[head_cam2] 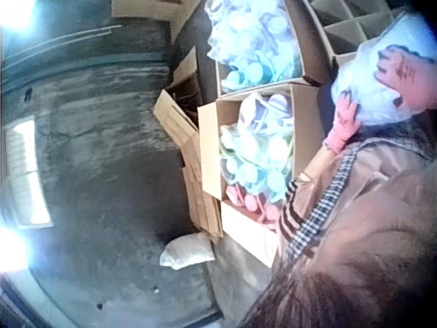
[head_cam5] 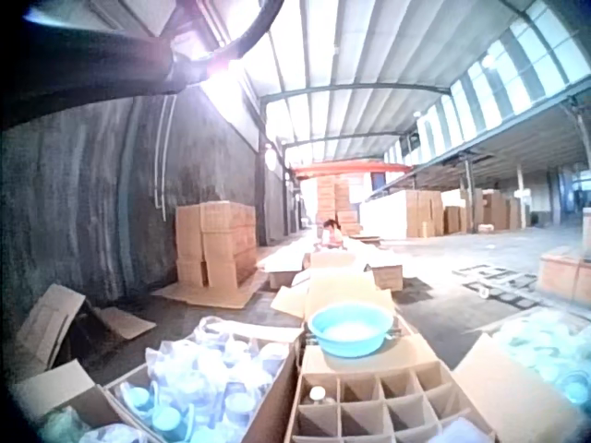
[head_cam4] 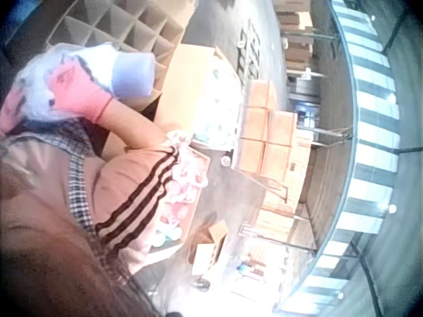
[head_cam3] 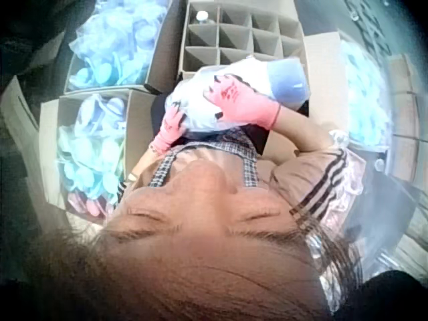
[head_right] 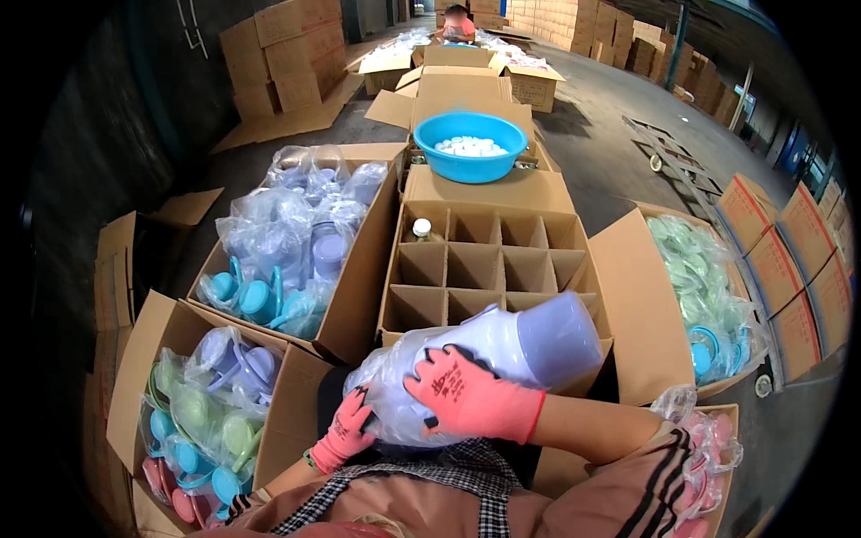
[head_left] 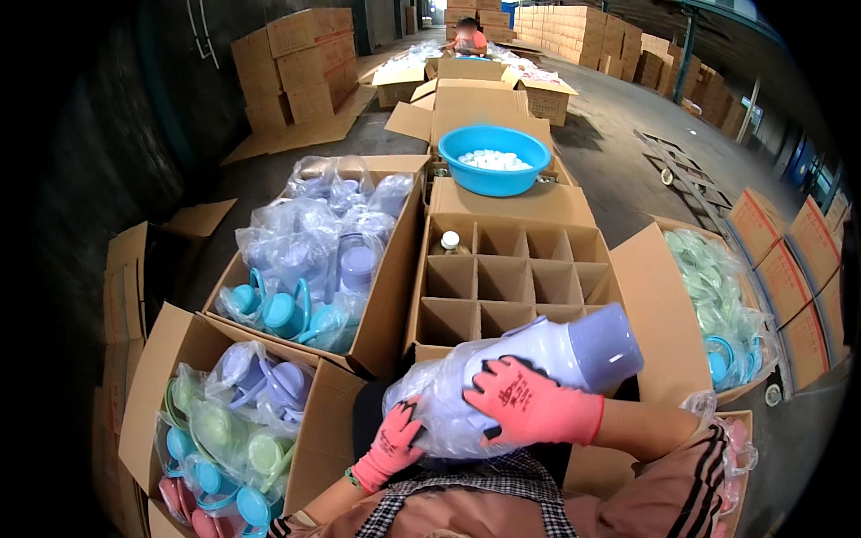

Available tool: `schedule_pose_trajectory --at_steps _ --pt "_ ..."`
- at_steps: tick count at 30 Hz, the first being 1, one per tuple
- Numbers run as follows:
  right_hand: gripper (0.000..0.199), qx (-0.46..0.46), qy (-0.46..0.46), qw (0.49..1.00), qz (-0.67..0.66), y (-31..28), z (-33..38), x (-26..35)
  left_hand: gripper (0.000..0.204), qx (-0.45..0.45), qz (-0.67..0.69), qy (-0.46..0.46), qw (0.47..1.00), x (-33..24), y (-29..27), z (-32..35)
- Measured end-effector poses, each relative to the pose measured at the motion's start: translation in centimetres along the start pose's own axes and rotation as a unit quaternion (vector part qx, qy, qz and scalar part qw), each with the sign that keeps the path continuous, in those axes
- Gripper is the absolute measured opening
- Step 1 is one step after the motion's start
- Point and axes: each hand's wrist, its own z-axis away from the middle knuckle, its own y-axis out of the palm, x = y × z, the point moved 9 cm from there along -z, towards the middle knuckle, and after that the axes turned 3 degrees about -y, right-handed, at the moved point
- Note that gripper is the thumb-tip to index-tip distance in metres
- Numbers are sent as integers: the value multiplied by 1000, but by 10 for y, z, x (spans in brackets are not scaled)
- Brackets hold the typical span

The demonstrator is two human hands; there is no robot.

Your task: The person sits on the warehouse floor and packs various kitchenware items into cardboard boxes. They place a purple thermos into a plastic bag and arrange it in a box, then cap a grid of glass bottles with white lids from a blue basin. The person also handles pink and blue plastic cups and a blue bowl, organizing them into the packaging.

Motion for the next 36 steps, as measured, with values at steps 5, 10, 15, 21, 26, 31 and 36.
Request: schedule_pose_trajectory --at_steps 5,10,15,21,26,31,36 --pt "30 68 30 997 -14 5 7 -2 30 -24 -104 -86 991 53 -24 39" --pt "38 -265 221 935 -84 -72 96 -98 22 -70 -198 -219 953 92 -54 63" --pt "51 -496 412 684 -341 -66 176 -116 25 177 73 -98 977 20 43 28" --pt "26 -452 263 629 -575 58 62 -68 26 120 190 -148 963 18 39 72" --pt "24 -422 277 588 -632 125 64 -10 37 -129 156 -306 930 41 -46 58" --pt "22 -352 219 611 -674 148 53 -5 38 -92 210 -313 921 65 27 63" --pt "21 -383 243 679 -577 117 86 -23 34 141 486 -354 786 25 132 74"
